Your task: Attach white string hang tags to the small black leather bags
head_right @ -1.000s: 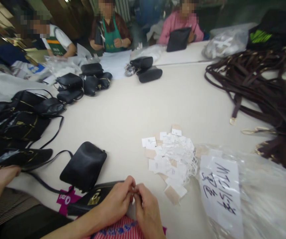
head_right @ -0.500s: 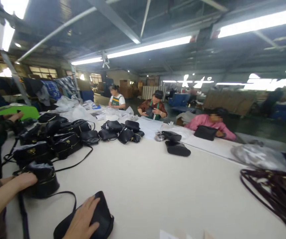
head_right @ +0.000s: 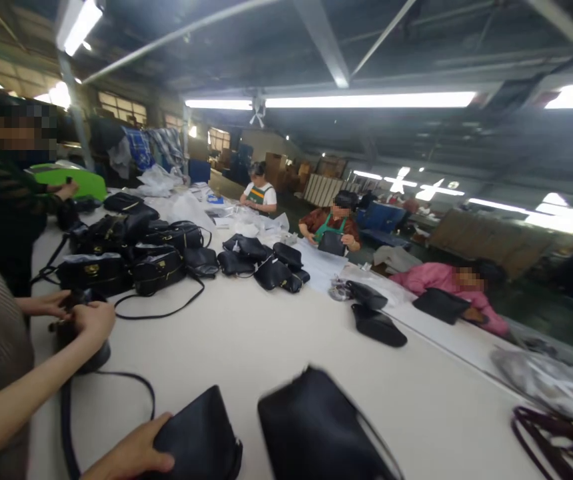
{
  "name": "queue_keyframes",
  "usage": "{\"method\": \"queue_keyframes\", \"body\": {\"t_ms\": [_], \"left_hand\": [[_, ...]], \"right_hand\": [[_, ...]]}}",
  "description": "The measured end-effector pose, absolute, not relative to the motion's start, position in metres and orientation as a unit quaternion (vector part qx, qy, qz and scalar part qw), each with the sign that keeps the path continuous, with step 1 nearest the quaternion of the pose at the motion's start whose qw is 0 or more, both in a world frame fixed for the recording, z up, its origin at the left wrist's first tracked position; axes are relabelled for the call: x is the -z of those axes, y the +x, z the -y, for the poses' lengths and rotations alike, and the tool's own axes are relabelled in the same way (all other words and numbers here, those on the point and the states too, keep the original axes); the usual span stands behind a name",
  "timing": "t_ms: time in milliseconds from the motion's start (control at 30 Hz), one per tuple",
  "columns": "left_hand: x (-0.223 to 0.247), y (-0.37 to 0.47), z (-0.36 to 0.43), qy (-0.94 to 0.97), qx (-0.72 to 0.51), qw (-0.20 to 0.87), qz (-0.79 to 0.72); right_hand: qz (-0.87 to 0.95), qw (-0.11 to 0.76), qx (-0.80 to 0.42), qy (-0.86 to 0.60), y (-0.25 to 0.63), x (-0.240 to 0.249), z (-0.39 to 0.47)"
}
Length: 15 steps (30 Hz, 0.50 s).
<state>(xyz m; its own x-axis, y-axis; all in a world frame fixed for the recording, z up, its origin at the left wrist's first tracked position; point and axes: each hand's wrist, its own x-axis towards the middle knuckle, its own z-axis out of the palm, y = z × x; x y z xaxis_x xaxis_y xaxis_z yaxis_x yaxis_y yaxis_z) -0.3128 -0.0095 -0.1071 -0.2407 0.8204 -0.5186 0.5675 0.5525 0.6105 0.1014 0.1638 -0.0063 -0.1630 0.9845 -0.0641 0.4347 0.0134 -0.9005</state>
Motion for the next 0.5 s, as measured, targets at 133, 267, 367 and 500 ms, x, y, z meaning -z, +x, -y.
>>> {"method": "queue_keyframes", "body": {"t_ms": [133, 267, 367, 500], "left_hand": [[0.118, -0.324, 0.011, 0.451, -0.206, 0.481, -0.723], [0.129, -0.333, 0.012, 0.433, -0.243, 0.500, -0.709], [0.133, -0.335, 0.011, 0.421, -0.259, 0.511, -0.704], [0.135, -0.316, 0.007, 0.410, -0.269, 0.555, -0.672]], "right_hand": [[0.511, 0.374, -0.461, -0.621, 0.082, -0.001, -0.157], [0.541, 0.202, -0.551, -0.602, 0.028, 0.039, -0.142], [0.492, 0.129, -0.625, -0.592, 0.004, 0.088, -0.090], [0.404, 0.120, -0.712, -0.562, -0.012, 0.127, -0.014]]}}
